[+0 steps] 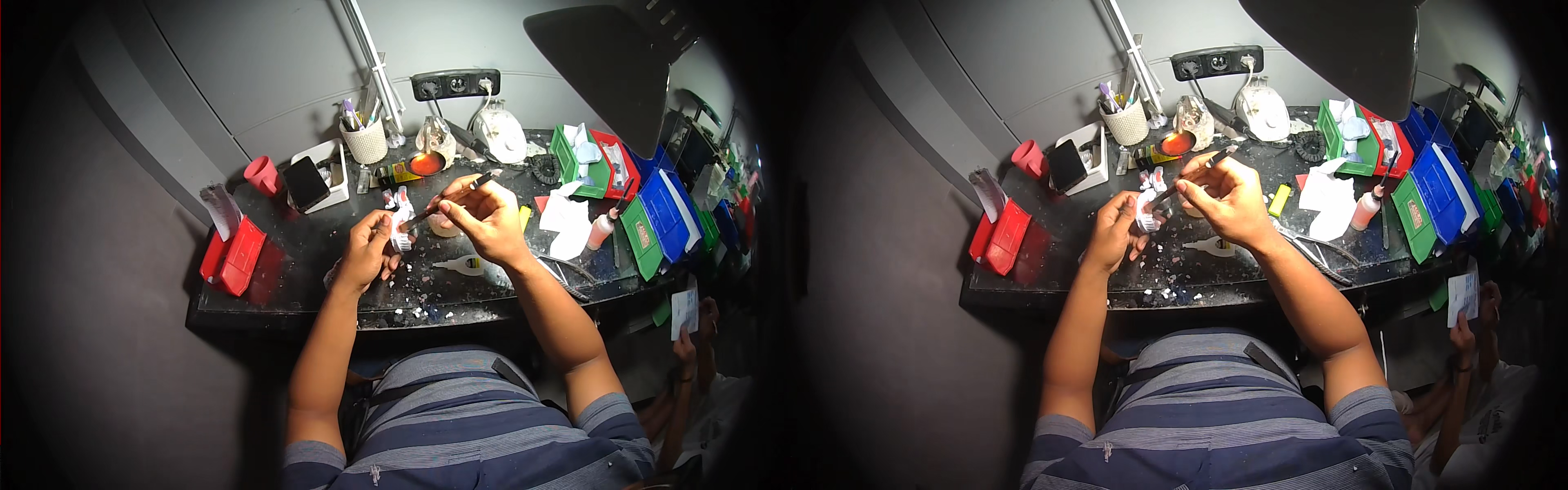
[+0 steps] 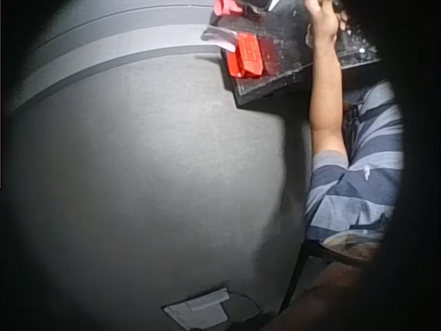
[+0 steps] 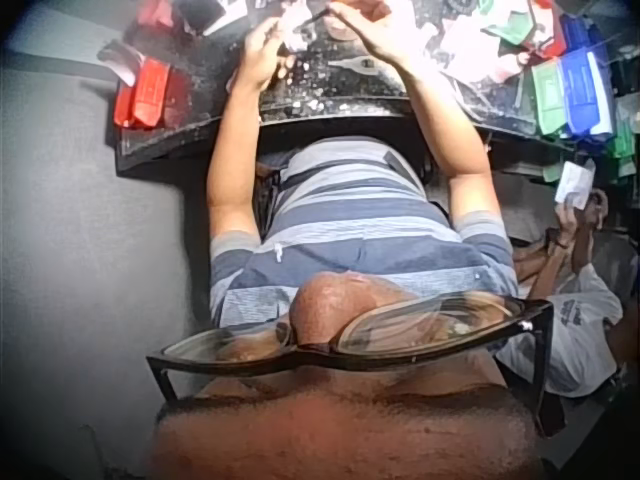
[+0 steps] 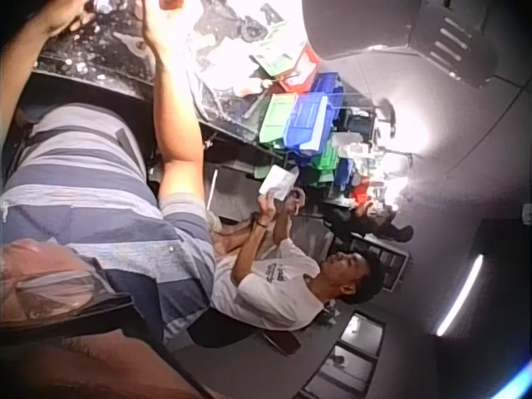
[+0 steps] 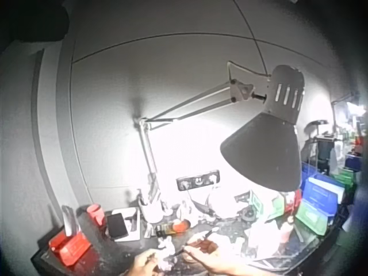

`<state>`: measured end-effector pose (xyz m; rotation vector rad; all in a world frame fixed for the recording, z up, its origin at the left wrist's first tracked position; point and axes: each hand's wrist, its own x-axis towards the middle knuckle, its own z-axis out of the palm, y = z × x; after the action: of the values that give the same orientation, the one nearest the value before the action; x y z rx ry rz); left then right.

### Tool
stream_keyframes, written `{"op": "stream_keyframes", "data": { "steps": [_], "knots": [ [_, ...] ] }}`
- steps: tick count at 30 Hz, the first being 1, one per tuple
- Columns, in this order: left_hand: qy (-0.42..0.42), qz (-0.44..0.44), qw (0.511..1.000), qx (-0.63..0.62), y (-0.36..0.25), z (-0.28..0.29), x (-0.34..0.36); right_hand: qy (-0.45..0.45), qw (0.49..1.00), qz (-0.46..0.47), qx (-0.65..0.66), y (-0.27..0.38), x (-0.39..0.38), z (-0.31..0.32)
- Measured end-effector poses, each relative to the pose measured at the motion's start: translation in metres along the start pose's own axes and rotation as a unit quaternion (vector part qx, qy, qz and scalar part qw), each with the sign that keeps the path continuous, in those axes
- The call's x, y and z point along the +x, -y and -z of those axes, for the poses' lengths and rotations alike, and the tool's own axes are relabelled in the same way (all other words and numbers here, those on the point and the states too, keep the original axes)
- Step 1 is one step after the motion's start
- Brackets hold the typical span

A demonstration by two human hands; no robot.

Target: The person shapes a dental prosthesis on a model using a heated hand tool, places wrapped dental pieces into a blue container, and carves teeth on a plaster dental cast using a metal tool.

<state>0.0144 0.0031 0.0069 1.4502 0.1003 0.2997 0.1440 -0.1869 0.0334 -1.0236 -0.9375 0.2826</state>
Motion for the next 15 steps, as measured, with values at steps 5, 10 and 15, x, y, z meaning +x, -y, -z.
{"op": "stream_keyframes", "data": {
  "steps": [5, 10, 15],
  "knots": [
    [-0.003, -0.003, 1.000, 0.016, 0.002, 0.002, 0.000, 0.013, 1.000, -0.005, -0.001, 0.001, 0.000, -0.001],
    [-0.003, 0.001, 1.000, 0.012, -0.001, 0.001, 0.000, -0.007, 0.999, 0.032, -0.005, 0.004, 0.004, 0.011],
    [-0.038, -0.052, 0.998, 0.015, 0.000, -0.005, 0.001, -0.147, 0.984, 0.031, -0.098, -0.001, 0.015, 0.036]
  ]
}}
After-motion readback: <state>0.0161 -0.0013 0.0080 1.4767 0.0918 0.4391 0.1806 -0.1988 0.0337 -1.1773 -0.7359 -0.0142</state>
